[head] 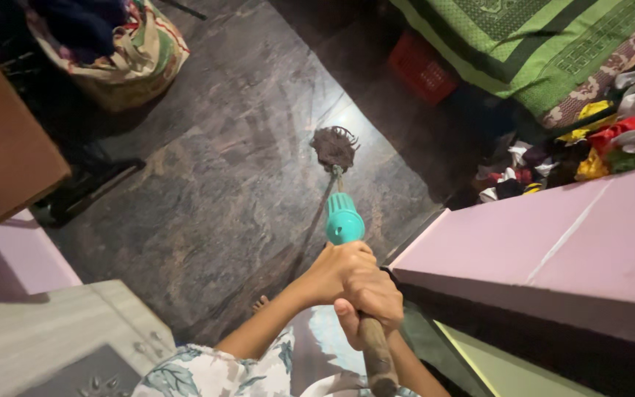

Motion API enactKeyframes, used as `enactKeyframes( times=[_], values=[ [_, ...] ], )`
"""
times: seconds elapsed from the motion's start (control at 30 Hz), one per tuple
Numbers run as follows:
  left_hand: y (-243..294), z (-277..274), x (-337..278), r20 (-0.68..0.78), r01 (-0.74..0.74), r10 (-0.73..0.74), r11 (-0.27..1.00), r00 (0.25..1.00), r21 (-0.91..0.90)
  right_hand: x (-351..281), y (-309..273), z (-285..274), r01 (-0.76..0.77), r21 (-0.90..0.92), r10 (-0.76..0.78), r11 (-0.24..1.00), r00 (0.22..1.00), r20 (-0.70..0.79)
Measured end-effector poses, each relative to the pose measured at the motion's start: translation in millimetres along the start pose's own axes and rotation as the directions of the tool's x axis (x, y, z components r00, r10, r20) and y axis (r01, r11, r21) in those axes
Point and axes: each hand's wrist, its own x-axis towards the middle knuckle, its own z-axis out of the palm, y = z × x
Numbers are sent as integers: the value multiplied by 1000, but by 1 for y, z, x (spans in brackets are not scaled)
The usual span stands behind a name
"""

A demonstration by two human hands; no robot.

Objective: The person mops a tiled floor using a teal spin mop, moving it back and forth in a repetitive motion. The camera is positioned overhead, showing the hands and the mop head as the person cleans the area.

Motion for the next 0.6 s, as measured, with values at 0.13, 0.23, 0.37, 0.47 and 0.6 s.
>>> enactKeyframes(
  times=[0.13,0.23,0.37,0.47,0.6],
  values=[
    [-36,15,39,26,69,-67,996,997,-57,12,40,-30,-49,-54,54,997,995,79],
    [-77,29,80,-4,66,-67,992,998,-111,23,92,-58,-28,-97,40,995,991,126],
    [-141,55,154,-80,51,-65,984,995,-173,39,177,-105,15,-176,10,984,990,144],
    [-187,80,209,-112,45,-57,994,992,-102,49,243,-142,53,-206,-34,977,995,96],
    [-248,107,270,-126,41,-54,994,991,-101,54,308,-183,-44,-292,91,955,984,151]
  ],
)
